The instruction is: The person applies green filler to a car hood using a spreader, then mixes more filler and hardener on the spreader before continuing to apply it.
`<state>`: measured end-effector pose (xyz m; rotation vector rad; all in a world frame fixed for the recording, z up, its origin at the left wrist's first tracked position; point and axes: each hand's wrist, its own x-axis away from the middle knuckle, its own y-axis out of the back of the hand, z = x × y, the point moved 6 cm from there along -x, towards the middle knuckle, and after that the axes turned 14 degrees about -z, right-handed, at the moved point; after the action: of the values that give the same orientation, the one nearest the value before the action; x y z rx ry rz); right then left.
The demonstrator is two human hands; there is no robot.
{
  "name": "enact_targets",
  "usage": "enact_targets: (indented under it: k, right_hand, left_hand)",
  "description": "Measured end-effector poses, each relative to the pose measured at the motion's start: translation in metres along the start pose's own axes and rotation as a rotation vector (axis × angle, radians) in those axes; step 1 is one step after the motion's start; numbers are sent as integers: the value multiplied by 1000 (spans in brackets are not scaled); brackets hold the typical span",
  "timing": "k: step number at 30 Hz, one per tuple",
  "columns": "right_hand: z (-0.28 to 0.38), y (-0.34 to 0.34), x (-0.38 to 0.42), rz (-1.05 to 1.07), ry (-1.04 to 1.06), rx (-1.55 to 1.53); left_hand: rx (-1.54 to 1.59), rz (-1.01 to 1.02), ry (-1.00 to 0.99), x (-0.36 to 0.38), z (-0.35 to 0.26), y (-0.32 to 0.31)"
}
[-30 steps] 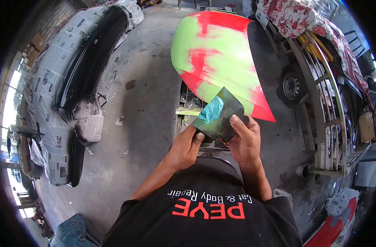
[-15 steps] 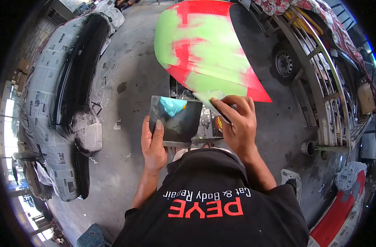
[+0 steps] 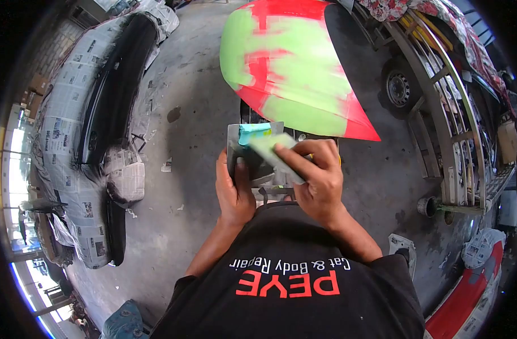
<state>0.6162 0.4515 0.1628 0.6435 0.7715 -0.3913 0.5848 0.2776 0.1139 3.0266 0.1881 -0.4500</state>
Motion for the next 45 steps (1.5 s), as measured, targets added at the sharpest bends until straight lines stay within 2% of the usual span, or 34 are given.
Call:
enact_targets:
  k: [1,3,4,7,8,9,11,13,14,16,17,18,19,20,21,23,24,27,28,29,31,32,35,38,39,41,42,43,44,45]
  right_hand:
    - [-2,5,0,-92,-14,30]
    - [9,-8,1,36,-44,-54]
    - [5,-7,1,24,-1,-42]
    - [1,-3,-2,-52,13,-17]
    - [1,1,-3,-113,-16,0]
    - [6,-4,-4,-29,-28,-56]
    - [3,1,-10,20,33,-19]
    - [-5,19,-21,-69,53,35]
    - [-6,27,-26,-127,36,24]
    - [-15,28,-32,-85,-53,-173]
    - [-21,24,-33,-71,-70,-325]
    - [-25,22,-30,-69,-65,-326]
    - [-31,14,-27,34,-124,-399]
    - [-35,7,-23,138,-183,-469]
    - [-38,8,-24,142,-177,-470]
    - [-48,10,-26,176,-161,-257]
    - [-58,9,-22,197,-248,-229]
    - [-67,22,-22,169,-257,-180]
    - [-64,29,-27,44,-279,-141]
    - [-62,27,-22,52,-277,-143]
    - [-84,39,-1,-484,-754,-881]
    - [-71,32,-7,-463,-898,-981]
    - [-63,7,7,-343,-1163,-1033]
    - [-59,-9,15,-336,-1232,-1084]
    - [-55,-11,15,-333,-1263,-1119]
    - [-51,-8,11,-334,-1265,-1177]
    - [-52,-2,7,-312,-1123,-1194]
    - [-53,5,3,-288,-980,-1208]
    - [-53,12,-2,-264,-872,-1222]
    - [-55,12,-3,-261,-872,-1224]
  left_hand:
    - [-1,-1,3,2,-4,-1]
    - [-122,-68,-229,5,-21,-4]
    - [-72,-116,-183,4,0,1]
    - [-112,-80,-124,2,-11,-1]
    - [-178,-78,-190,6,-19,-2]
    - [-173,-84,-194,5,-18,-3]
    - [-32,-112,-110,-1,-8,1]
    - [3,-126,-104,-4,-3,6]
    - [69,-102,10,-4,-1,6]
    - [320,-41,262,0,-3,1]
    - [323,-46,258,0,-3,-1]
    - [429,-25,331,1,-1,-5]
    - [534,-4,403,2,0,-8]
    - [537,-8,400,0,-1,-8]
    - [502,-15,394,-3,-2,-5]
    - [470,-26,386,-8,-2,3]
    - [526,-5,424,-9,-1,7]
    - [642,-16,446,-16,-6,7]
    - [663,-42,442,-22,-13,8]
    - [684,-72,441,-25,-17,9]
    - [621,-107,397,-25,-9,10]
    - [553,-126,355,-25,-3,11]
    - [451,-109,290,-19,3,5]
    - [117,-3,15,-8,-12,-12]
    - [117,-5,16,-8,-14,-8]
    - [-171,339,-13,-2,-14,-16]
    - [-277,363,-123,-1,-12,-15]
    - [-277,359,-125,-3,-13,-17]
    - [-118,258,-23,-6,-15,-14]
    - [39,155,79,-9,-15,-11]
